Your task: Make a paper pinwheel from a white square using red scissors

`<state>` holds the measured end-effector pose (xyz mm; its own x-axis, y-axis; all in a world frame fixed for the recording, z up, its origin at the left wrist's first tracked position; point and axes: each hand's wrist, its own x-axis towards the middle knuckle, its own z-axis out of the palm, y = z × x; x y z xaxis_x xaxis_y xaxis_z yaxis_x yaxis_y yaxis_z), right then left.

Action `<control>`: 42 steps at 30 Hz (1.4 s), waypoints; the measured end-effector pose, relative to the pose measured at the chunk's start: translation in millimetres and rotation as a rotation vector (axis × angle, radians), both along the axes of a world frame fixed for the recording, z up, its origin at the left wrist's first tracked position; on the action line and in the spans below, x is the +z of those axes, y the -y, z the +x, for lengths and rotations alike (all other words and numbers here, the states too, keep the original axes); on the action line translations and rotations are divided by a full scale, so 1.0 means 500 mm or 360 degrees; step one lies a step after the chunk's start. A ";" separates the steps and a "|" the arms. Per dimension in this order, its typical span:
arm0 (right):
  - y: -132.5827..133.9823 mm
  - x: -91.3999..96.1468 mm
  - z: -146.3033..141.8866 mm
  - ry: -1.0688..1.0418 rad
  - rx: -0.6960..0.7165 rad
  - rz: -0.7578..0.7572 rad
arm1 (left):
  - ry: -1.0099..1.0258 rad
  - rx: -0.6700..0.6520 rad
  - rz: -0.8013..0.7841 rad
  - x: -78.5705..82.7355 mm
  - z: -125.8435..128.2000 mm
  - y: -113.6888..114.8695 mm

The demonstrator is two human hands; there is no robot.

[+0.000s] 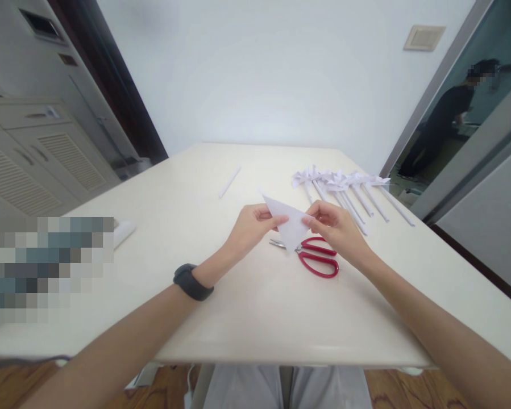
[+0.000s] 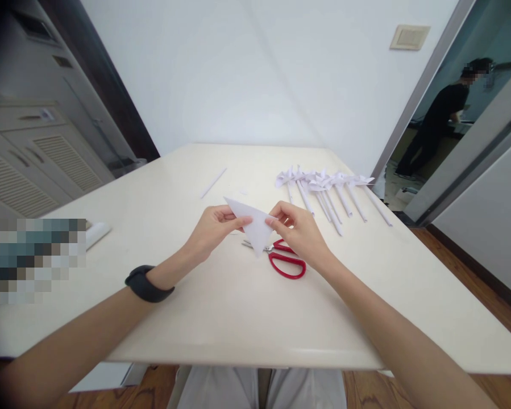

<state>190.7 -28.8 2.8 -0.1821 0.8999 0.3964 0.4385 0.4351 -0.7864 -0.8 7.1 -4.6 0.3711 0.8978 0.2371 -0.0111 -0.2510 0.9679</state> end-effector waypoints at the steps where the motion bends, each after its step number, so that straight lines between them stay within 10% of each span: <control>1: 0.000 -0.001 0.001 0.0011 -0.0010 0.0020 | 0.0007 0.0000 0.0021 0.001 0.000 0.000; 16: -0.005 -0.004 0.009 0.0052 -0.0228 0.0525 | 0.0154 0.0075 0.0308 0.015 -0.012 -0.005; 25: -0.013 -0.009 0.023 0.0148 -0.0361 0.0904 | 0.0222 -0.0474 -0.0283 0.023 -0.010 0.005; 42: -0.016 -0.011 0.027 0.0123 -0.0362 0.0919 | -0.0276 -0.0596 -0.0247 0.028 -0.014 0.004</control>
<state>204.2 -20.8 -2.5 -0.0585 0.5638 0.8239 0.6164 0.6695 -0.4144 -7.8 5.3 9.4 0.7003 0.7137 0.0156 0.0923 -0.1122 0.9894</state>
